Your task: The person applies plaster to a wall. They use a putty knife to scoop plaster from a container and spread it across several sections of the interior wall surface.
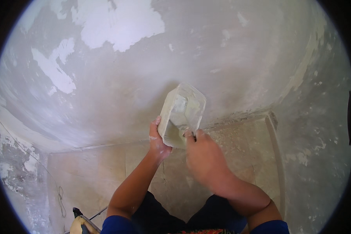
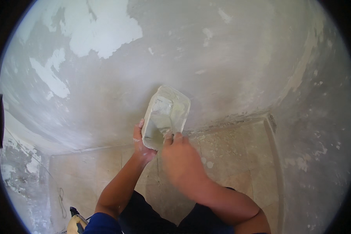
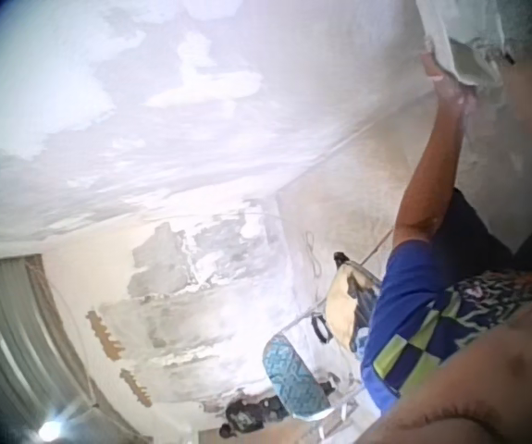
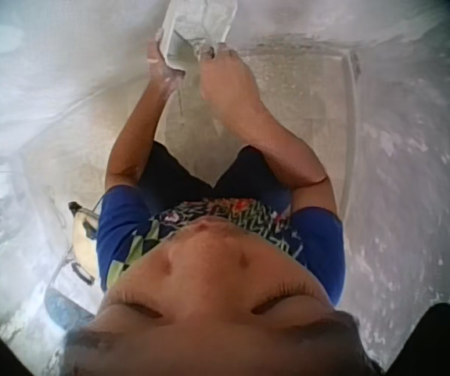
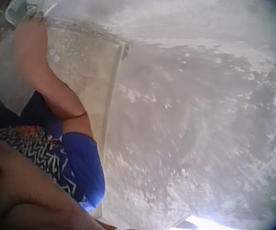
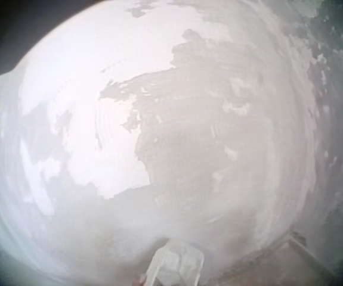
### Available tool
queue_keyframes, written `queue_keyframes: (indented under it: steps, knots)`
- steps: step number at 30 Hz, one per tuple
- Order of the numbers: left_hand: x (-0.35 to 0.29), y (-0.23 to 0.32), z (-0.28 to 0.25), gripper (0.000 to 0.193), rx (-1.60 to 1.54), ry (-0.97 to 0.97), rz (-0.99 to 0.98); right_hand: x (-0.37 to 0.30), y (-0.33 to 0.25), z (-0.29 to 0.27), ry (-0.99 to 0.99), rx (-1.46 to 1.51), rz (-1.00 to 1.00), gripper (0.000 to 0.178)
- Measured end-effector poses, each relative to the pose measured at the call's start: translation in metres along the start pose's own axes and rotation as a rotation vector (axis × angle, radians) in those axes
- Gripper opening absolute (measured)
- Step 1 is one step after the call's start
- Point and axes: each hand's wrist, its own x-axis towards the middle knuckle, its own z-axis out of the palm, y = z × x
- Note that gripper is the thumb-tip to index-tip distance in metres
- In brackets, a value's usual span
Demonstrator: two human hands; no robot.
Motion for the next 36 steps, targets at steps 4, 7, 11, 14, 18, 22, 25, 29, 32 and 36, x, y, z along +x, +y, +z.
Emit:
queue_keyframes:
  steps: [4,7,11,14,18,22,25,29,32,36]
  knots:
    - [0.009,-0.010,0.016,0.053,-0.025,-0.023,0.059,-0.005,0.009,-0.025,-0.165,-0.013,-0.013,0.046]
    - [0.011,-0.016,0.035,0.053,-0.027,-0.029,0.056,-0.010,0.028,-0.053,-0.144,0.040,0.023,0.044]
    - [0.018,-0.023,0.047,0.055,0.065,-0.088,0.016,-0.016,0.057,-0.076,0.092,0.077,0.075,0.039]
    - [0.022,-0.024,0.055,0.056,0.123,-0.018,-0.108,-0.015,0.078,-0.077,0.225,0.134,0.134,0.037]
    - [0.029,-0.022,0.071,0.055,0.309,0.009,-0.172,-0.008,0.109,-0.061,0.170,0.150,0.123,0.037]
    - [0.026,-0.014,0.095,0.053,0.323,-0.001,-0.271,-0.014,0.119,-0.065,0.063,0.193,0.069,0.037]
    - [0.027,-0.018,0.090,0.052,0.255,-0.012,-0.240,-0.022,0.115,-0.072,0.034,0.260,0.034,0.035]
    - [0.046,-0.036,0.103,0.050,0.238,-0.044,-0.279,-0.030,0.114,-0.076,0.043,0.251,0.097,0.035]
    - [0.063,-0.063,0.123,0.050,0.249,-0.091,-0.376,-0.040,0.134,-0.077,0.097,0.283,0.134,0.034]
    - [0.081,-0.095,0.146,0.051,0.292,-0.029,-0.486,-0.056,0.157,-0.090,0.086,0.408,0.228,0.032]
